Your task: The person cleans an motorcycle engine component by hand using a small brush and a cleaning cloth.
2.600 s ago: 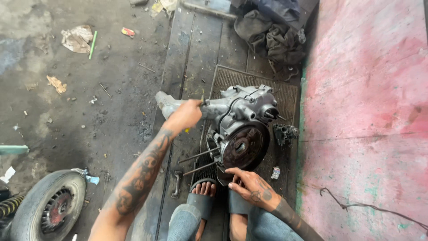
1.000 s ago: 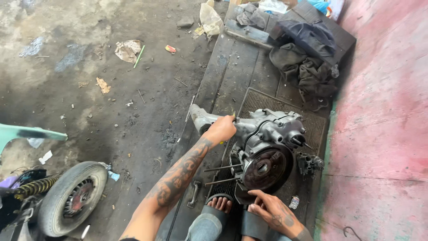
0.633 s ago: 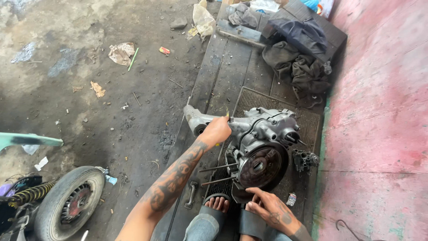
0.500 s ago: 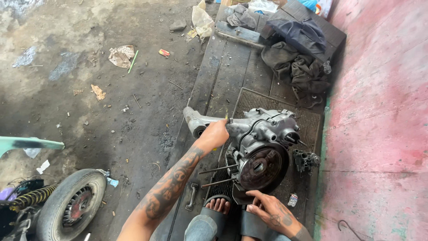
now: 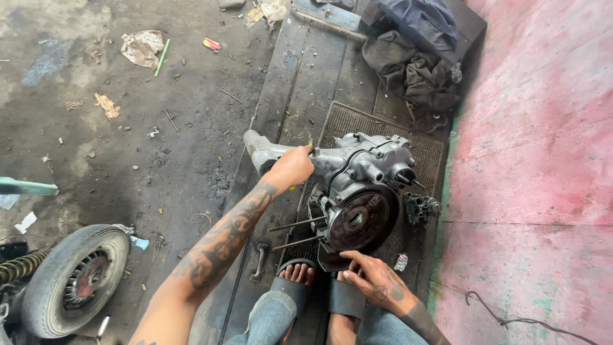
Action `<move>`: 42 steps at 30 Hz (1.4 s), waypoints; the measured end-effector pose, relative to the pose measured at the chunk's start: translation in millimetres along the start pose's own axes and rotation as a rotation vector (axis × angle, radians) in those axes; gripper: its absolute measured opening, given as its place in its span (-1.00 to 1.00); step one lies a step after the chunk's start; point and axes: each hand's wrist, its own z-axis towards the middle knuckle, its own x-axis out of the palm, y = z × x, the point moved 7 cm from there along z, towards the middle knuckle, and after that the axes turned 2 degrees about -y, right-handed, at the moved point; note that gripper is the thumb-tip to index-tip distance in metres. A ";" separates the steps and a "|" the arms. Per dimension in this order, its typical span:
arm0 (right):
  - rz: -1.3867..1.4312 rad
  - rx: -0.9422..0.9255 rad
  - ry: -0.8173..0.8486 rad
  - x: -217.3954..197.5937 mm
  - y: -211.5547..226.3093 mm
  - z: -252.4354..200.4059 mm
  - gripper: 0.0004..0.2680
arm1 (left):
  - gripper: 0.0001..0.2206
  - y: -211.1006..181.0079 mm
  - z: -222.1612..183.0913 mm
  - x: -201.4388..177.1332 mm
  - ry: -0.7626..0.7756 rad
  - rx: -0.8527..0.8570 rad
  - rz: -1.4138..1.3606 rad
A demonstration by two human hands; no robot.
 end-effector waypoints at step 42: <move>-0.074 -0.052 -0.019 -0.4 -7.9 -5.6 -0.70 | -0.42 -22.0 -45.3 -20.6 0.026 -0.015 0.083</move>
